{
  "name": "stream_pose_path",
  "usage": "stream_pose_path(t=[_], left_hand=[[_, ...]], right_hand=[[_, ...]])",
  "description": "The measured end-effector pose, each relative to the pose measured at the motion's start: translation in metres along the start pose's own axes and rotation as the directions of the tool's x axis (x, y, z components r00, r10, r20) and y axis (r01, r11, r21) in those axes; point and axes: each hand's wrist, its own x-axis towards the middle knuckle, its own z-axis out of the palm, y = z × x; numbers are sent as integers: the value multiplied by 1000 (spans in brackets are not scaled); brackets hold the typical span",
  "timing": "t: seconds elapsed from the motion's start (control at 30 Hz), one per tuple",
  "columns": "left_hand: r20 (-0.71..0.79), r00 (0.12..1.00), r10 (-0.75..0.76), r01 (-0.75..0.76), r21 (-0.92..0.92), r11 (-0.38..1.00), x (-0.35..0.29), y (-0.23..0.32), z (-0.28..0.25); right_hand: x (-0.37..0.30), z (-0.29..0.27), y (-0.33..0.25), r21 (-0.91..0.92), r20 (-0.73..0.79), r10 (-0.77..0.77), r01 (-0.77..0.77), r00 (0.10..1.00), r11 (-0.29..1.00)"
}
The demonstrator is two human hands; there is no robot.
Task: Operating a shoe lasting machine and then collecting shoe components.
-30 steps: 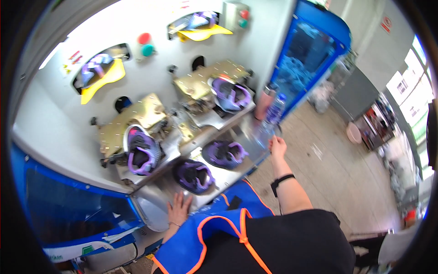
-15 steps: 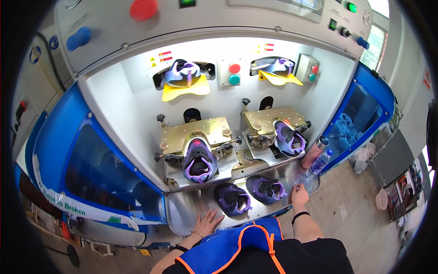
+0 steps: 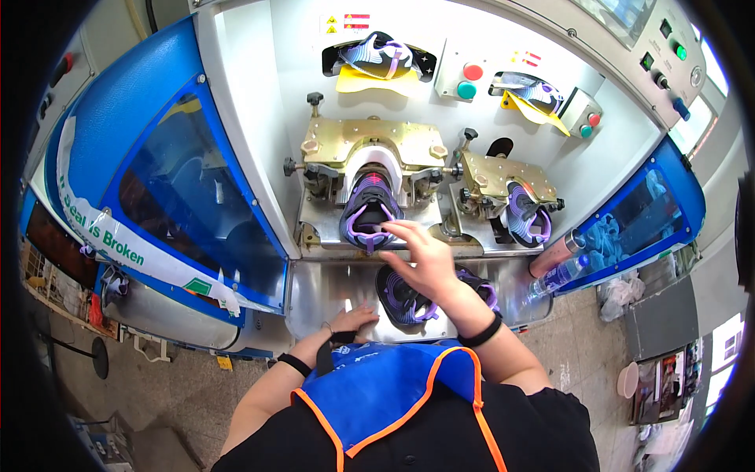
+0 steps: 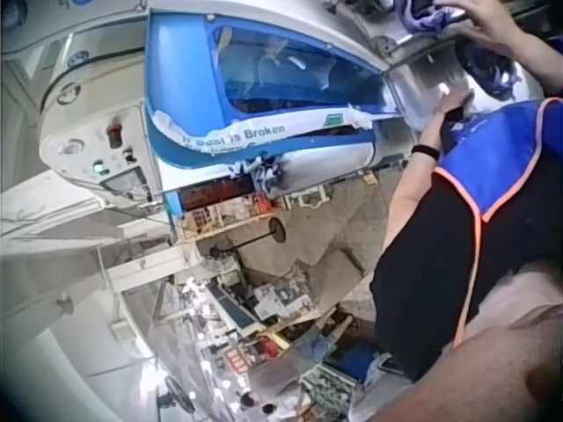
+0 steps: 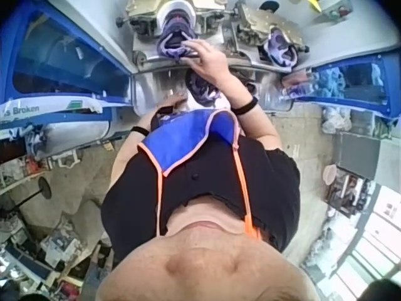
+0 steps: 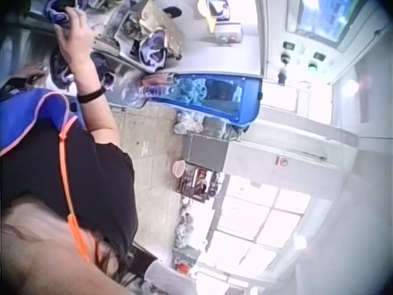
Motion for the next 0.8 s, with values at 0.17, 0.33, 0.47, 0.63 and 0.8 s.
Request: stream_pose_path(t=[0.17, 0.33, 0.47, 0.63, 0.8], left_hand=[[-299, 933, -197, -22, -597, 802, -28, 32, -33], [-278, 845, -458, 122, -733, 669, -83, 21, -18], [-290, 746, -600, 103, -839, 534, -106, -25, 26], [-423, 570, -704, 9, -854, 520, -101, -17, 6], [-531, 468, -707, 106, -760, 641, -117, -19, 3]], right_hand=[[4, 33, 8, 21, -2, 130, -130, 991, 991], [1, -17, -33, 231, 104, 303, -320, 947, 919], [-8, -27, -52, 298, 561, 45, -252, 827, 921], [-43, 73, -10, 210, 592, 27, -187, 805, 960], [-37, 96, -29, 335, 646, -72, -198, 760, 921]])
